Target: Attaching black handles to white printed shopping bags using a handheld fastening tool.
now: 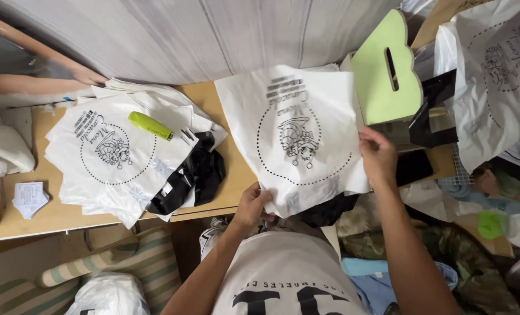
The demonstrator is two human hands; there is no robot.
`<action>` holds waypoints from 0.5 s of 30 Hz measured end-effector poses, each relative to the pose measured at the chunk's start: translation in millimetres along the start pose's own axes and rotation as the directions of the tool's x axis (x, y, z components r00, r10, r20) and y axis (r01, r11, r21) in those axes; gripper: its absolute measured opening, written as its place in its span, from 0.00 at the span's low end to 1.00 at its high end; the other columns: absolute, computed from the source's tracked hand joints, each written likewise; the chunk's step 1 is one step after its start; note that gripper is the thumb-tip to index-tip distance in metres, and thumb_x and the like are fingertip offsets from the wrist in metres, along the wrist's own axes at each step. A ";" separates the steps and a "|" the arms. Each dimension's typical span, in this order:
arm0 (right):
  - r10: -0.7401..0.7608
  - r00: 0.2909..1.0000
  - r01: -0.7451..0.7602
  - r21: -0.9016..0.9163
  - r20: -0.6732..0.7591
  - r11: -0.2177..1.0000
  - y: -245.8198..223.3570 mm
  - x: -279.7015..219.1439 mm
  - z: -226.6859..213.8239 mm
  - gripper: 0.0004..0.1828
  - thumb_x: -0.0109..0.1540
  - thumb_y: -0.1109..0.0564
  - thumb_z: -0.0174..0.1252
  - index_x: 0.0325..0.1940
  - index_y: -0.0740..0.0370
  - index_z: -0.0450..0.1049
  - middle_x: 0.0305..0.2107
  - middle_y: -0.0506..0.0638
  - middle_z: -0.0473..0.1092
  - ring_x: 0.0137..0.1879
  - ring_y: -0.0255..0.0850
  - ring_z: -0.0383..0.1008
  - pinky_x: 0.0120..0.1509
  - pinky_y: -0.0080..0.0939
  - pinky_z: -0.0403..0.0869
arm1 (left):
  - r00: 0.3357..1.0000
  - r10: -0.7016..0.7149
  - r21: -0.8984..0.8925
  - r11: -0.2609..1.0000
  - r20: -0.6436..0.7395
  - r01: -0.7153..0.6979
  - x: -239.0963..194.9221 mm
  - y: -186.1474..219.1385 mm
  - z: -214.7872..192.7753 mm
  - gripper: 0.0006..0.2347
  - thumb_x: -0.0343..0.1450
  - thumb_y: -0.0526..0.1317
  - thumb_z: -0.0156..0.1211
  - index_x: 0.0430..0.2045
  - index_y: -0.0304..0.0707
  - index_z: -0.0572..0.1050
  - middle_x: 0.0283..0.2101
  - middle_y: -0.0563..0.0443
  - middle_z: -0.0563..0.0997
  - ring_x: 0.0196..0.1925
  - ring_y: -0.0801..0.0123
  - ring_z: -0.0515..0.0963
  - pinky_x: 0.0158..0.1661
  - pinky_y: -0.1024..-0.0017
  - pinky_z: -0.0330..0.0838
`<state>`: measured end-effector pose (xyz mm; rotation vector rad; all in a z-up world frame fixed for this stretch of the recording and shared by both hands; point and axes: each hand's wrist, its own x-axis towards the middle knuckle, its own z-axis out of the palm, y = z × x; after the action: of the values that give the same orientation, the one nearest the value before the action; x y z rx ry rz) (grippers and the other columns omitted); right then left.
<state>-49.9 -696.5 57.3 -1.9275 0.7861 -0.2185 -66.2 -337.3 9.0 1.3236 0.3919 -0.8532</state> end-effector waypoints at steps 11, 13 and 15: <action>-0.395 0.917 0.356 -0.544 0.049 0.760 -8.1 -7.8 -0.1 0.22 0.67 0.52 0.71 0.65 0.57 0.83 0.55 0.57 0.80 0.57 0.57 0.83 0.57 0.58 0.82 | 0.991 -0.120 0.060 0.991 -0.067 0.124 13.1 11.4 10.0 0.18 0.72 0.34 0.61 0.58 0.29 0.72 0.39 0.39 0.84 0.26 0.53 0.89 0.21 0.64 0.91; -0.682 0.728 0.516 -0.709 0.069 0.480 -13.9 -25.6 5.2 0.27 0.60 0.48 0.76 0.64 0.51 0.83 0.62 0.55 0.76 0.62 0.56 0.81 0.59 0.57 0.80 | 0.986 -0.127 0.175 0.974 -0.108 0.144 21.3 12.4 7.9 0.20 0.73 0.40 0.62 0.60 0.32 0.71 0.46 0.36 0.85 0.28 0.47 0.90 0.26 0.58 0.93; -0.634 0.749 0.617 -0.546 0.190 0.566 -6.8 -38.4 29.6 0.25 0.64 0.50 0.72 0.65 0.50 0.83 0.63 0.58 0.76 0.67 0.59 0.77 0.66 0.60 0.77 | 0.985 -0.128 0.202 0.968 -0.114 0.149 21.4 22.8 12.9 0.20 0.74 0.40 0.61 0.60 0.33 0.70 0.47 0.37 0.85 0.28 0.48 0.90 0.26 0.60 0.93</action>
<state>-62.7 -649.3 55.8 -2.7666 0.1140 -0.4834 -38.3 -356.2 12.9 1.5532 0.4880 -0.9672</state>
